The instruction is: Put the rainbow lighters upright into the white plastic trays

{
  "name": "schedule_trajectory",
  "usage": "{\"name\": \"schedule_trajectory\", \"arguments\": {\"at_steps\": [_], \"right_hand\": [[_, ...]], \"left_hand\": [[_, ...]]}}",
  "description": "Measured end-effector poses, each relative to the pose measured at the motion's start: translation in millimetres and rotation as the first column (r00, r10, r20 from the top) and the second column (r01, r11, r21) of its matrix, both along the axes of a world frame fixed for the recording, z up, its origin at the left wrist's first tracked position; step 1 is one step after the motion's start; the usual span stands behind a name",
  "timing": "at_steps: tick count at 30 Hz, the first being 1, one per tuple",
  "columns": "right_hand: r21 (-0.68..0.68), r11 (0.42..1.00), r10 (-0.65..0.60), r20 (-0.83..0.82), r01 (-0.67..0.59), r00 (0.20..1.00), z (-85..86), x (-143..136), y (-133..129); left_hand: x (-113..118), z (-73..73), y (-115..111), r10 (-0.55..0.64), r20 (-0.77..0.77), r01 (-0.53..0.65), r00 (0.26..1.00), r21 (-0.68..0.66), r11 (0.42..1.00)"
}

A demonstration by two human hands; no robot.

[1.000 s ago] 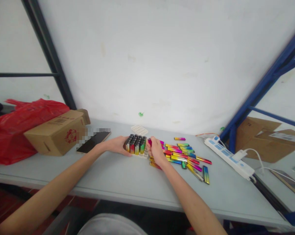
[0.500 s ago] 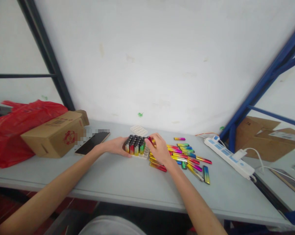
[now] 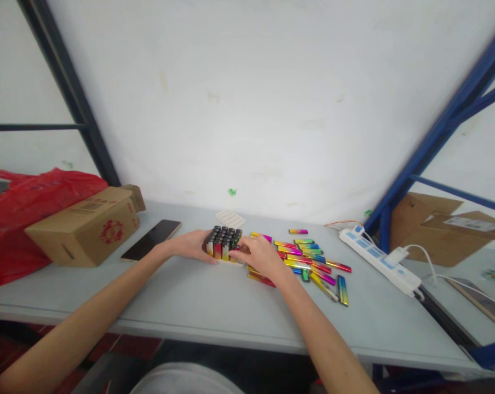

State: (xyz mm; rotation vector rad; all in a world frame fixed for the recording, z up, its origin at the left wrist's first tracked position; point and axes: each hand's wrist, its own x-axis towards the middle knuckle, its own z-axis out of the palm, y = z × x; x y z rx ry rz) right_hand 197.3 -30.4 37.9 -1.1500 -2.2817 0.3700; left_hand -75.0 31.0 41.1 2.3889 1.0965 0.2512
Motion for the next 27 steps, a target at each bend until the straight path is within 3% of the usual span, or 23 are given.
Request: {"name": "schedule_trajectory", "arguments": {"at_steps": [4, 8, 13, 16, 21, 27], "right_hand": [[0.032, 0.996, -0.092, 0.147, 0.088, 0.985, 4.7, 5.3, 1.6], [0.121, 0.97, -0.228, 0.137, 0.212, 0.964, 6.3, 37.8, 16.8], [0.274, 0.853, -0.479, 0.077, 0.443, 0.874, -12.1, 103.7, 54.4], [0.226, 0.786, -0.611, 0.142, 0.575, 0.779, -28.1, 133.8, 70.2], [0.107, 0.754, -0.651, 0.25, 0.648, 0.717, -41.6, 151.7, 74.7], [0.103, 0.766, -0.638, 0.251, 0.635, 0.728, -34.1, 147.3, 72.7]], "left_hand": [[-0.6, -1.3, 1.4, 0.009, -0.001, -0.009, 1.0, 0.003, 1.0], [-1.5, -3.0, 3.6, 0.003, -0.002, -0.003, 1.0, -0.006, 1.0], [-1.1, -1.0, 2.4, 0.029, -0.016, -0.029, 0.999, -0.027, 0.999], [-0.6, 1.1, 0.4, 0.031, -0.011, -0.031, 0.999, -0.044, 0.999], [-0.1, 3.3, -0.1, 0.034, -0.007, -0.034, 0.999, -0.034, 0.999], [-0.2, 2.2, 2.5, 0.019, 0.032, -0.018, 0.999, -0.018, 1.0]]}}
